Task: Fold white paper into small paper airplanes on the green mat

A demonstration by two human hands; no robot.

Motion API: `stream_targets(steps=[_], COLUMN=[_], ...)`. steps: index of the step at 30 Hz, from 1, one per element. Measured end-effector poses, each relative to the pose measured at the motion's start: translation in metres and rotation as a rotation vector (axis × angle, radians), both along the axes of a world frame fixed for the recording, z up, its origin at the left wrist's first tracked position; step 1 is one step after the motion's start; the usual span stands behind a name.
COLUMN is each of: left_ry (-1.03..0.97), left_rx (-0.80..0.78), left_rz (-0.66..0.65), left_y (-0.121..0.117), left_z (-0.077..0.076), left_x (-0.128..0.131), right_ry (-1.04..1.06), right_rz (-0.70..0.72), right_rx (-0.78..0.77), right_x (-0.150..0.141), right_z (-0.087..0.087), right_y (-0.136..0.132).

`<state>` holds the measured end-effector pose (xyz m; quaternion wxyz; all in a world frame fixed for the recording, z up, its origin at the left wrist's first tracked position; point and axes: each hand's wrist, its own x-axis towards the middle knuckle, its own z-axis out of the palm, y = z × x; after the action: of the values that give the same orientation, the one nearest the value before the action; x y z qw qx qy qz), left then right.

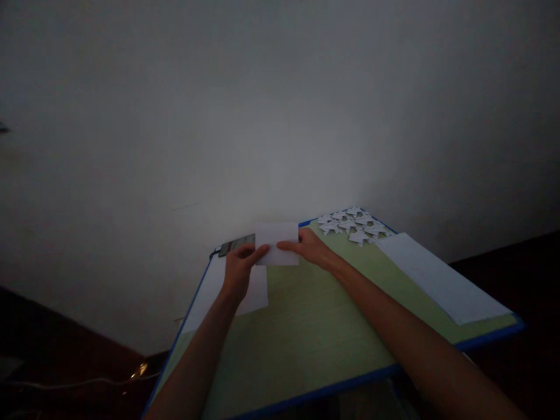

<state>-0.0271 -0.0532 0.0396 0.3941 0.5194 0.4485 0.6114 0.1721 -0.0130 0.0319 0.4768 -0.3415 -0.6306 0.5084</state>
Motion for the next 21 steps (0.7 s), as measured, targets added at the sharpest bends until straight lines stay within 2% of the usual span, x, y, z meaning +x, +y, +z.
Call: stream_targets(steps=[4, 9, 12, 15, 19, 21], left_ry=[0.083, 0.392, 0.466, 0.422, 0.281, 0.269], left_rx=[0.071, 0.235, 0.3, 0.279, 0.211, 0.255], left_rz=[0.052, 0.243, 0.291, 0.26, 0.116, 0.133], left_y=[0.0022, -0.0007, -0.0005, -0.0013, -0.0034, -0.0035], left_z=[0.0021, -0.0002, -0.0042, -0.0064, -0.0072, -0.0072], left_x=[-0.0036, -0.0031, -0.0029, -0.0009, 0.003, 0.0029], right_ry=[0.029, 0.051, 0.06, 0.084, 0.198, 0.214], right_rz=[-0.005, -0.019, -0.047, -0.079, -0.102, -0.118], right_rx=[0.014, 0.01, 0.004, -0.008, -0.017, 0.034], right_x=[0.004, 0.0023, 0.0018, 0.0003, -0.0039, -0.0039], right_z=[0.0007, -0.0006, -0.0021, -0.004, -0.0075, -0.0088], right_y=[0.0016, 0.0047, 0.0068, 0.0065, 0.0065, 0.0081])
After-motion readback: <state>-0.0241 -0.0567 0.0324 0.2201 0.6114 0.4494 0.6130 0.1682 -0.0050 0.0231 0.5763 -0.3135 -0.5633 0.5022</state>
